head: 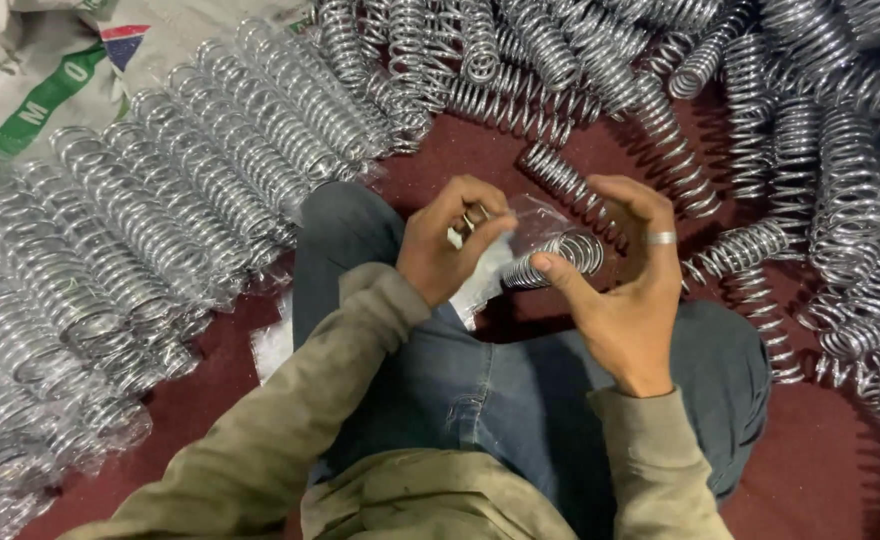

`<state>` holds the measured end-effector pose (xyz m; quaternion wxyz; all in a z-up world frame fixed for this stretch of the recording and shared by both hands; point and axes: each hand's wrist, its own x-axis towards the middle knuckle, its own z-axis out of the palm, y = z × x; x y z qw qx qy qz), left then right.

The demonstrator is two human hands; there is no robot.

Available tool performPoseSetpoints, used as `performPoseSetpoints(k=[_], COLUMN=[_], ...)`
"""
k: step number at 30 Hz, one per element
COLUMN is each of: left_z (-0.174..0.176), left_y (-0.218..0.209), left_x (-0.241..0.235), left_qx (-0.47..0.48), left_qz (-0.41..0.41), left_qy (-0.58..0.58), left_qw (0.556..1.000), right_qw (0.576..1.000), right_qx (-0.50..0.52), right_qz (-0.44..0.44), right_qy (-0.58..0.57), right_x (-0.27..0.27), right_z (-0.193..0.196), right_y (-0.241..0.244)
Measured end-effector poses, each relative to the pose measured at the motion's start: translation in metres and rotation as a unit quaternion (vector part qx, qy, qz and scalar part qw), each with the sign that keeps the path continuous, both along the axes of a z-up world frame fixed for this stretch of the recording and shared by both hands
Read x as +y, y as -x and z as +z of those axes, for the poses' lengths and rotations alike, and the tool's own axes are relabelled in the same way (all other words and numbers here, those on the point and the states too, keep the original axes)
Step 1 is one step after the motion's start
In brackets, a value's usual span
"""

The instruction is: Bagging individual metal springs into small plastic bags while sitting on the floor.

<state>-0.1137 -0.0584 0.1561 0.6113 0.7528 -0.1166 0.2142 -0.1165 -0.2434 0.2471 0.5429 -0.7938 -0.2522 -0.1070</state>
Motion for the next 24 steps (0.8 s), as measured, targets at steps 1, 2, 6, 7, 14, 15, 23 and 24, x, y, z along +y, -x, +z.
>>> performPoseSetpoints(k=[1, 2, 6, 7, 14, 15, 23, 24], left_z=[0.010, 0.023, 0.075, 0.070, 0.035, 0.028, 0.009, -0.004], left_y=[0.017, 0.030, 0.076, 0.086, 0.106, 0.104, 0.080, 0.073], left_x=[-0.006, -0.010, -0.018, -0.015, -0.067, -0.076, -0.046, -0.040], left_qx=[0.004, 0.008, 0.215, 0.217, 0.260, 0.192, 0.306, 0.269], left_qz=[-0.001, 0.008, -0.071, -0.066, -0.204, -0.168, -0.330, -0.335], left_qy=[0.002, 0.017, 0.240, 0.243, 0.454, 0.393, 0.292, 0.263], left_qw=[1.000, 1.000, 0.944, 0.943, 0.827, 0.884, 0.844, 0.864], right_qw=[1.000, 1.000, 0.996, 0.997, 0.991, 0.970, 0.920, 0.903], right_qx=[0.004, -0.006, -0.021, -0.018, 0.008, -0.041, 0.369, 0.407], right_qz=[-0.001, 0.007, -0.073, -0.068, -0.106, -0.096, -0.103, -0.101], right_qy=[0.002, 0.016, 0.036, 0.038, 0.085, 0.220, -0.085, -0.094], right_x=[-0.002, -0.003, -0.010, -0.011, -0.020, -0.027, -0.038, -0.041], right_z=[0.003, 0.006, 0.009, 0.004, -0.023, -0.025, -0.016, -0.021], right_y=[0.002, 0.000, 0.018, 0.027, 0.068, 0.069, 0.064, 0.062])
